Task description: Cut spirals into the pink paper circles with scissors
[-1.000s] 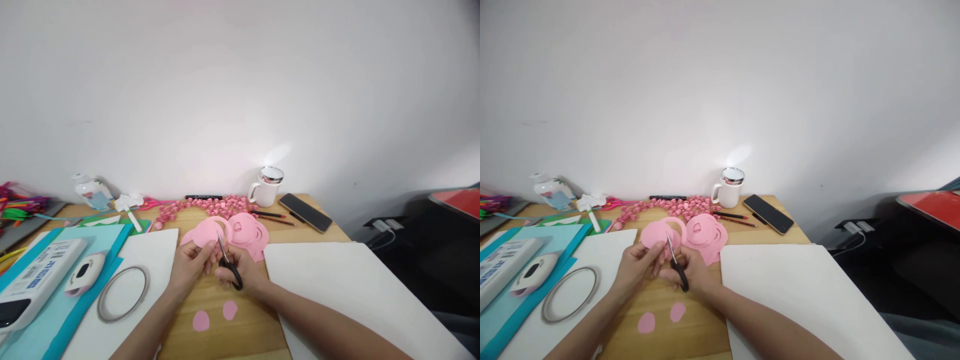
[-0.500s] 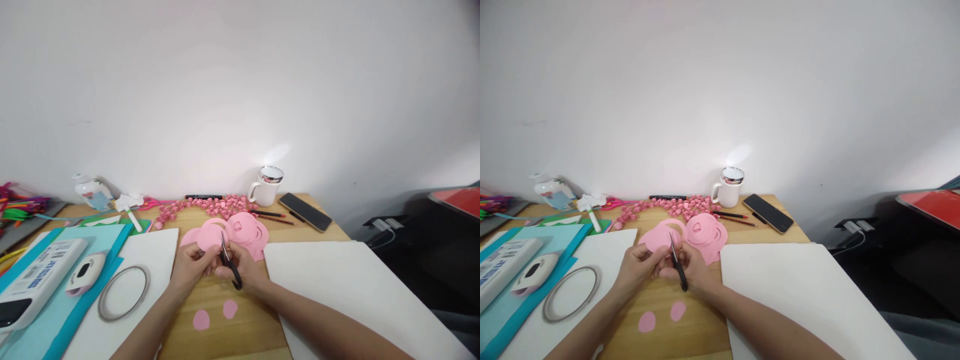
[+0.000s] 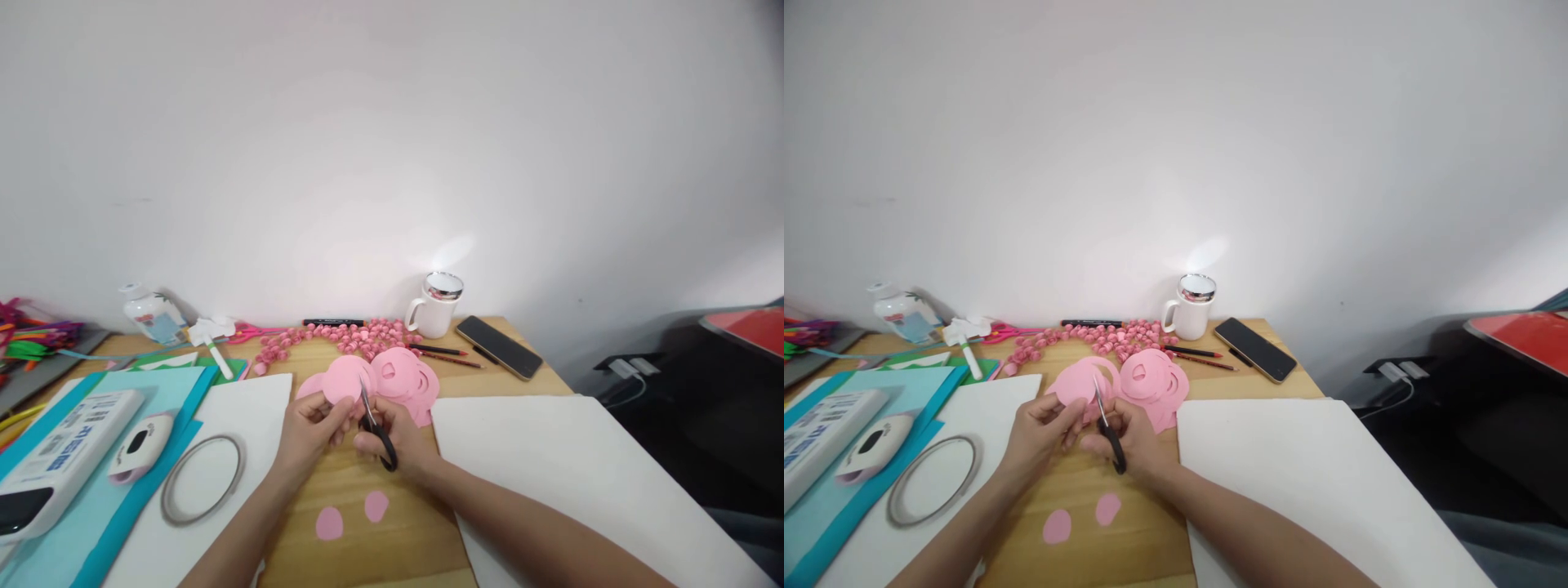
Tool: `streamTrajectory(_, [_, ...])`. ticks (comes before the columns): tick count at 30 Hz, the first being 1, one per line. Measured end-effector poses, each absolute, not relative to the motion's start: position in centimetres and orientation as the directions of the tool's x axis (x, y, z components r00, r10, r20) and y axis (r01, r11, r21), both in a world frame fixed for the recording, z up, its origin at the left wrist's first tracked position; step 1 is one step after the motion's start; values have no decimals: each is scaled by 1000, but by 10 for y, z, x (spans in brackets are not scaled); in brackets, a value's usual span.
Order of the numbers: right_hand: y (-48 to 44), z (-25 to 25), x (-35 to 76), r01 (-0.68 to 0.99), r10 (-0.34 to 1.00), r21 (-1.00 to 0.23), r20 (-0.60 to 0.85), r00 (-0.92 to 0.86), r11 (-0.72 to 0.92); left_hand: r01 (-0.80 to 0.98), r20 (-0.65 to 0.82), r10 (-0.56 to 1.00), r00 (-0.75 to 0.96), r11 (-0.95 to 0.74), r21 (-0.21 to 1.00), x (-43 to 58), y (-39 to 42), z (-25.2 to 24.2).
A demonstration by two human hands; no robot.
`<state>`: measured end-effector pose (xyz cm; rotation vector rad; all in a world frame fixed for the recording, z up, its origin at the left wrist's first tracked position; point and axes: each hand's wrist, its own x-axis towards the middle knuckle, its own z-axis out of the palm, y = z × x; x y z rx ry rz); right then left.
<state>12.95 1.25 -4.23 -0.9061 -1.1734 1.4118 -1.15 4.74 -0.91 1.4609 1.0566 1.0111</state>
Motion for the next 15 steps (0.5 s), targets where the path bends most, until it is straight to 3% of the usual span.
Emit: streamTrajectory(15, [13, -49, 130, -239, 987, -971, 15, -162, -25, 82, 115, 971, 209, -135, 987, -14, 48, -5])
